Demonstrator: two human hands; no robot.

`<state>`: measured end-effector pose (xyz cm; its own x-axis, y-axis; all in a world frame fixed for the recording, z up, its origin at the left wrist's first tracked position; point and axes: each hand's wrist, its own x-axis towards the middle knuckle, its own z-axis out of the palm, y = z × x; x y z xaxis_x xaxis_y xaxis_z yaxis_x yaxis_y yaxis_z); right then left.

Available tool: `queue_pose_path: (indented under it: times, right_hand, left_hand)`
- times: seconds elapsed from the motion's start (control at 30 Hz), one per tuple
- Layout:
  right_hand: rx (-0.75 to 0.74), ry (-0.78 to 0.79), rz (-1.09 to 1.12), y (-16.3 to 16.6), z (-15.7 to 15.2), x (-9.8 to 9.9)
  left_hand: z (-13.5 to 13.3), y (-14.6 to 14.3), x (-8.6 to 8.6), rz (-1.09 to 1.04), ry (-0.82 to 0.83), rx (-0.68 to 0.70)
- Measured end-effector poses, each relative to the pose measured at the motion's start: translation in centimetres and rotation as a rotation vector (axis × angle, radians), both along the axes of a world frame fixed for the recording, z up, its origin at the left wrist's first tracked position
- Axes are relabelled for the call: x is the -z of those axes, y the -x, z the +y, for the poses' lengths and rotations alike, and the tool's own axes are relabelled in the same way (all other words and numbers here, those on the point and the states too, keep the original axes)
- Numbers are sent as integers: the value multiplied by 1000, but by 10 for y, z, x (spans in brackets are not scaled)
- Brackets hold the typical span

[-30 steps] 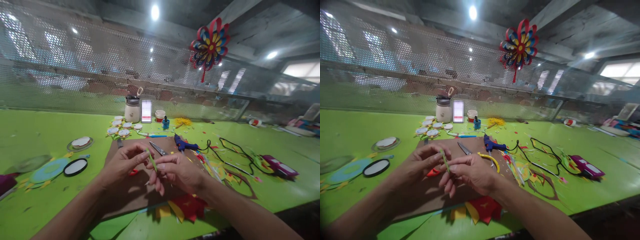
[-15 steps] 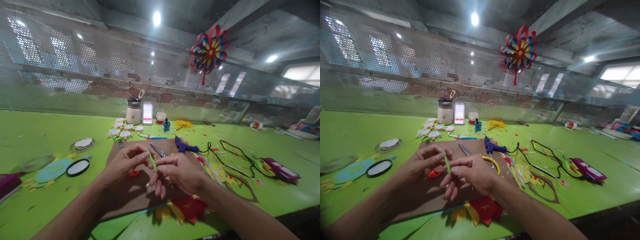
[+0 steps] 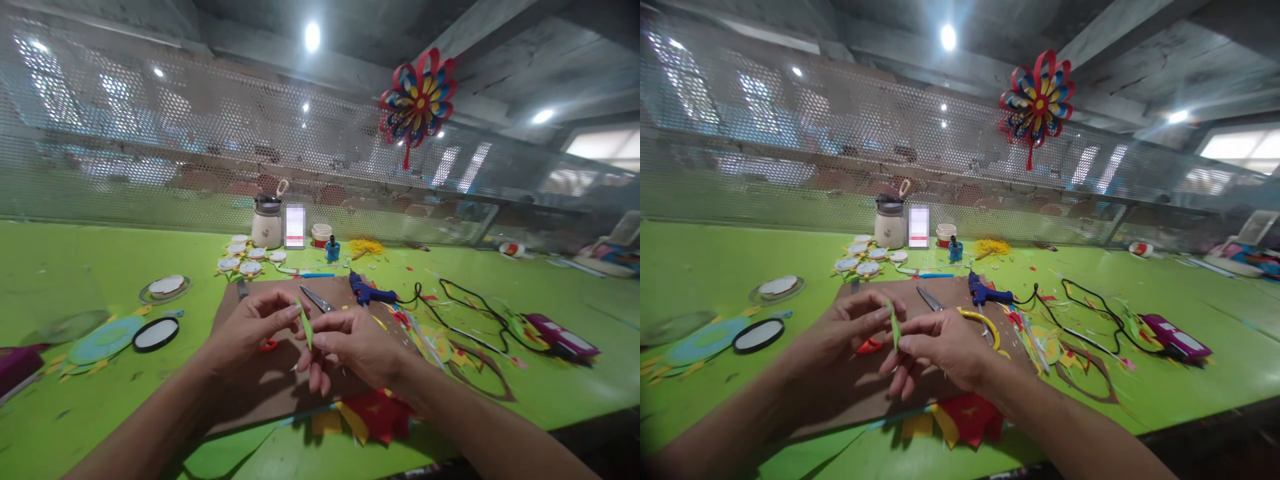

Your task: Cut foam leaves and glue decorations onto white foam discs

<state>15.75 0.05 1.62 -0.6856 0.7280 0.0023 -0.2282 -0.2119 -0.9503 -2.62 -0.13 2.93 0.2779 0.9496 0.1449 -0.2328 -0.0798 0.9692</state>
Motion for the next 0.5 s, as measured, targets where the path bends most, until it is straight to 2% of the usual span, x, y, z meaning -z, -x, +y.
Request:
queue_pose_path:
  times: [0.13,0.33,0.4,0.5]
  right_hand:
    - [31,51,19,2,-1,-2]
    - [145,54,-42,5,-4,-4]
    - [189,42,-100,5,-5,-5]
    - [184,42,-141,4,-3,-6]
  left_hand:
    - [7,6,3,80,-32,84]
    - [5,2,3,140,-70,-3]
    - [2,1,2,203,-180,-12]
    - [-3,1,1,363,-474,-40]
